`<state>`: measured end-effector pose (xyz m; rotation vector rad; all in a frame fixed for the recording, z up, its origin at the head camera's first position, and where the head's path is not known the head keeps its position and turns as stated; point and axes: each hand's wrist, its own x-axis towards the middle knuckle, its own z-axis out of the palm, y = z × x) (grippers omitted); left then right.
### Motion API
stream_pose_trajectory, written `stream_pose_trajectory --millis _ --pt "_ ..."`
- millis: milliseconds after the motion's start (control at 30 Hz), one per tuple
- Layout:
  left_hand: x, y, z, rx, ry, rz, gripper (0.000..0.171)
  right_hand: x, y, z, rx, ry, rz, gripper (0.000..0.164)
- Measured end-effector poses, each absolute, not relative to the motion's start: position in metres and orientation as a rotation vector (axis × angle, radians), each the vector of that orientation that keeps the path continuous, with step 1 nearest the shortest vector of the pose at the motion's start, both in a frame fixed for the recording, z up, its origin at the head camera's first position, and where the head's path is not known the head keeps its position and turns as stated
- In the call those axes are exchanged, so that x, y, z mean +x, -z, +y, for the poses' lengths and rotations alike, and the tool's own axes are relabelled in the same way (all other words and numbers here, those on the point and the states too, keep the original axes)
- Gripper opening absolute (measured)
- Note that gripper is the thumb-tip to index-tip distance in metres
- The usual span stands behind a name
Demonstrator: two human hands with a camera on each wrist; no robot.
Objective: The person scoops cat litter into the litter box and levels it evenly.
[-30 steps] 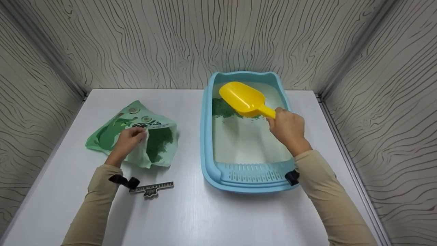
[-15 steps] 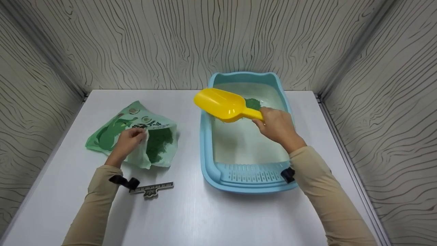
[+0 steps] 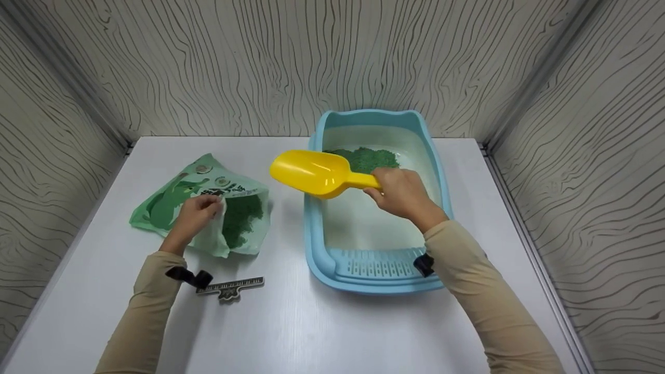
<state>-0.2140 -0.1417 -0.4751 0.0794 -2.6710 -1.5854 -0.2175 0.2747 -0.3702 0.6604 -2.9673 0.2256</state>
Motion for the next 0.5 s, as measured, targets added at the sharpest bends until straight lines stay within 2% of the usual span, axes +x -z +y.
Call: stream_pose_trajectory --millis 500 --pt "-0.214 0.476 -0.140 0.100 1.559 -2.670 0.021 -0.216 0.383 0.236 0.957 -0.175 -2.908 0.028"
